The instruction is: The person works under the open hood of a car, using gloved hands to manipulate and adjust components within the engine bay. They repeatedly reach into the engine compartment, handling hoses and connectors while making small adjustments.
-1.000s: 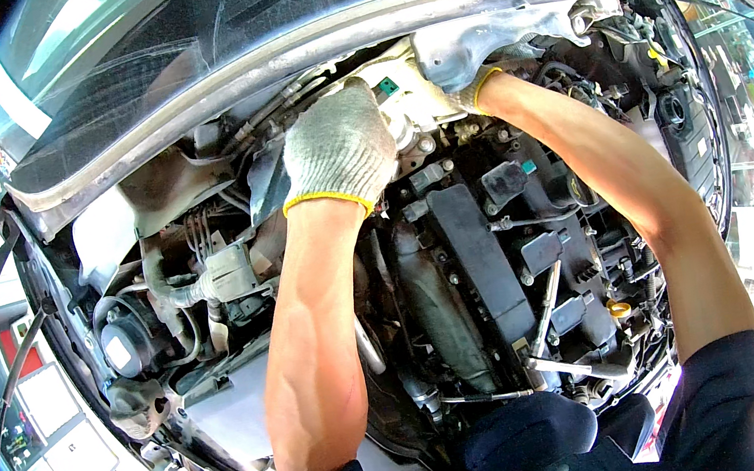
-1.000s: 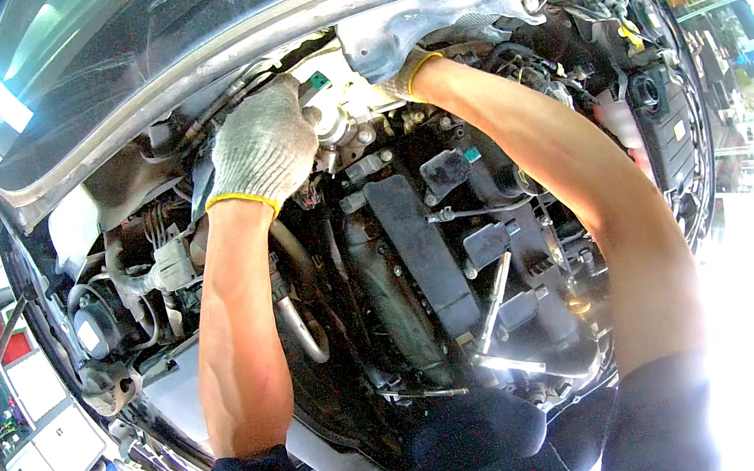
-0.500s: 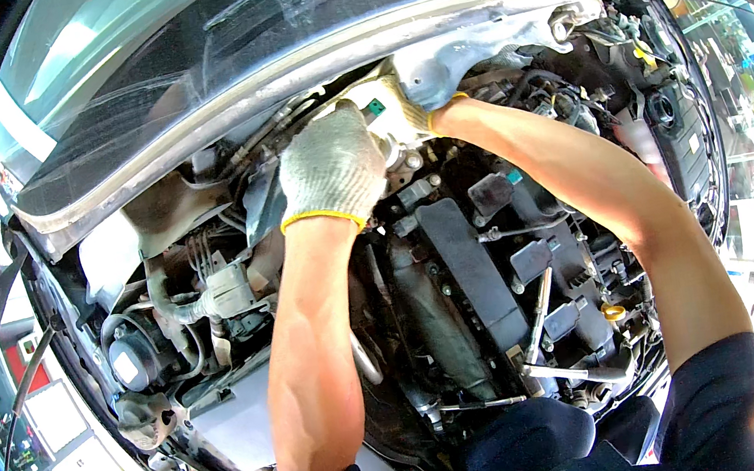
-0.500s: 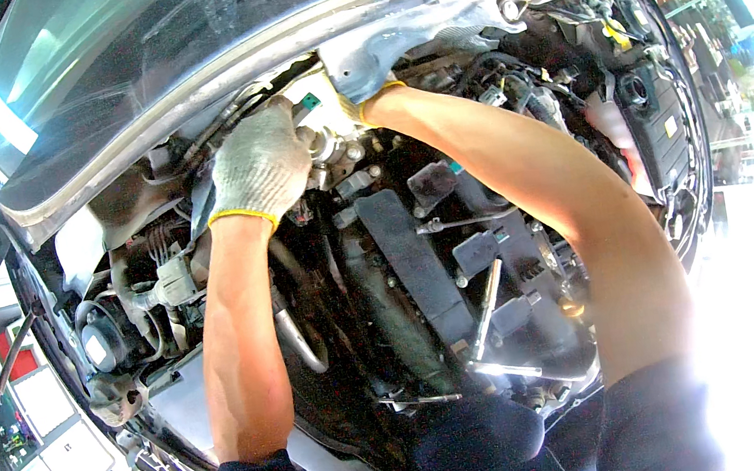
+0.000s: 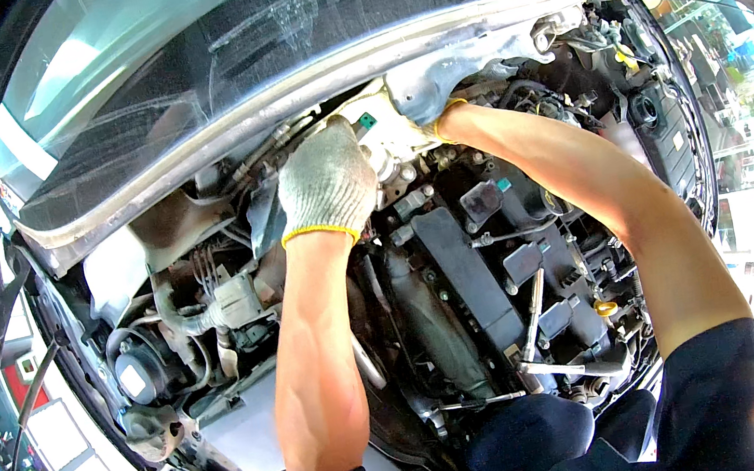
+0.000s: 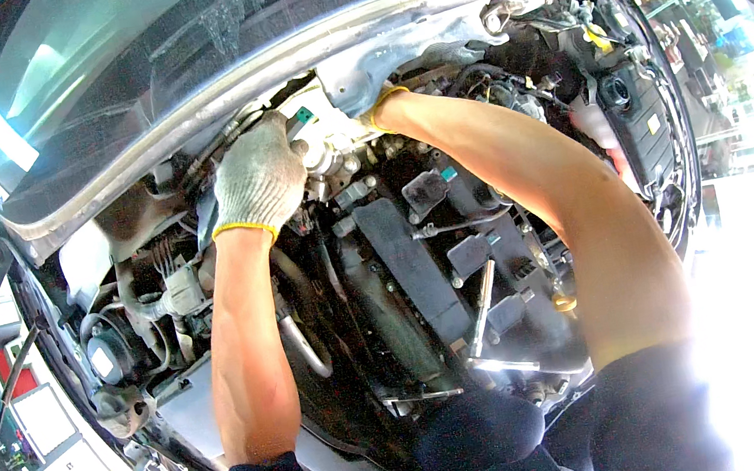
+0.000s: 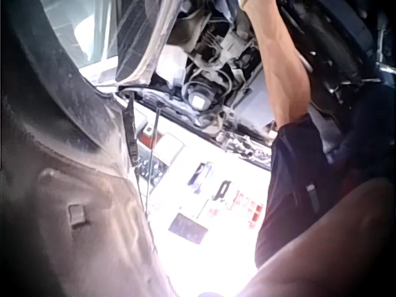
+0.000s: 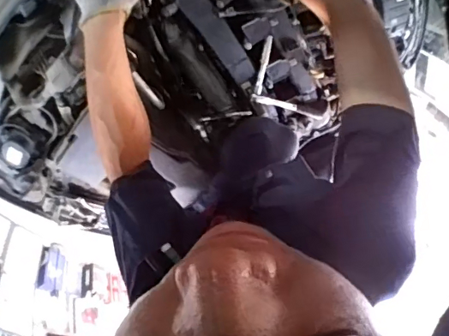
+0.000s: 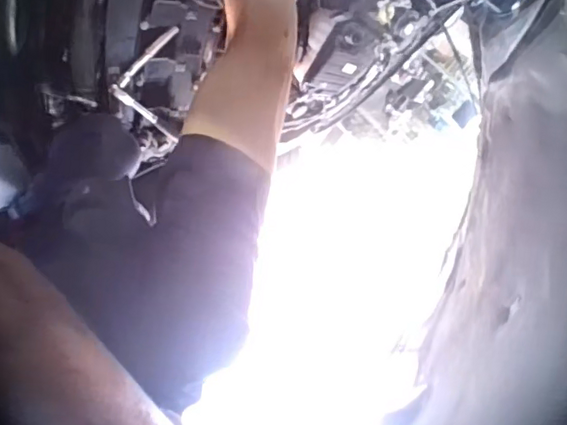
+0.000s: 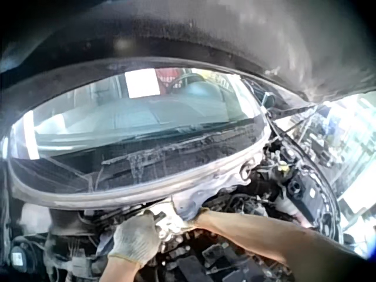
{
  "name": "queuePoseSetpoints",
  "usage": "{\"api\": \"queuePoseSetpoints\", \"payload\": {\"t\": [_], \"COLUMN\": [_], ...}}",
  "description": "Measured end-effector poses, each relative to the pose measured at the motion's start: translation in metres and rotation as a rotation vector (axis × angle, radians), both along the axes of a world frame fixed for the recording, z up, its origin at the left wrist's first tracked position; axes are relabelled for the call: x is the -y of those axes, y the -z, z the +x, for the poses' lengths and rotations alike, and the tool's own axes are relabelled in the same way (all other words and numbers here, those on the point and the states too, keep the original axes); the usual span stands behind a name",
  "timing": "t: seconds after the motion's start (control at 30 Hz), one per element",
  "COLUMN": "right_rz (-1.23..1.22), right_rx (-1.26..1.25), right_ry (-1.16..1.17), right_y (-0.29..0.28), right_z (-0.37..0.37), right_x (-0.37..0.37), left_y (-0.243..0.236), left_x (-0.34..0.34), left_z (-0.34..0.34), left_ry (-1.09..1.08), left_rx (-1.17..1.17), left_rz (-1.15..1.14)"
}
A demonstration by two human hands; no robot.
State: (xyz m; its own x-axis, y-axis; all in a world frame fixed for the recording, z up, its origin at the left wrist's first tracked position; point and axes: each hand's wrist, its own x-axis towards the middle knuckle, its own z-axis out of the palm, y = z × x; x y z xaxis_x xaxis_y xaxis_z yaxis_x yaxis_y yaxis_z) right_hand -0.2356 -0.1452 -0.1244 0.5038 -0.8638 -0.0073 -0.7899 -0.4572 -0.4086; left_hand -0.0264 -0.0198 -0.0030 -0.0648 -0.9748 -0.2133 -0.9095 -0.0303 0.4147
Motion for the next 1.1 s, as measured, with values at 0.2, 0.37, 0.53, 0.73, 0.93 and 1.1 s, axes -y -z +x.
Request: {"api": "queuePoseSetpoints", "payload": {"t": [0.2, 0.37, 0.53, 0.73, 0.93, 1.1], "right_rz": [0.024, 0.03, 0.018, -0.005, -0.026, -0.027], "right_rx": [-0.005, 0.036, 0.047, 0.025, -0.037, -0.066], "right_ry": [-0.024, -0.03, -0.016, -0.018, -0.021, -0.031], "right_y": [-0.016, -0.008, 0.0, -0.001, -0.011, -0.015], "right_z": [-0.01, -0.003, -0.005, -0.002, -0.002, 0.005], "right_x": [0.011, 0.013, 0.012, 0.008, 0.002, 0.0], "left_y": [-0.001, 0.0, 0.0, 0.003, 0.004, 0.005], "left_x": [0.002, 0.001, 0.005, 0.003, 0.004, 0.003], "left_z": [-0.002, 0.0, -0.007, -0.005, -0.004, -0.002], "left_ry": [-0.024, -0.028, 0.001, -0.004, -0.004, -0.017], "left_rx": [0.007, 0.042, 0.073, 0.056, 0.058, 0.067], "left_rz": [0.01, 0.005, 0.009, -0.048, -0.017, 0.011]}}
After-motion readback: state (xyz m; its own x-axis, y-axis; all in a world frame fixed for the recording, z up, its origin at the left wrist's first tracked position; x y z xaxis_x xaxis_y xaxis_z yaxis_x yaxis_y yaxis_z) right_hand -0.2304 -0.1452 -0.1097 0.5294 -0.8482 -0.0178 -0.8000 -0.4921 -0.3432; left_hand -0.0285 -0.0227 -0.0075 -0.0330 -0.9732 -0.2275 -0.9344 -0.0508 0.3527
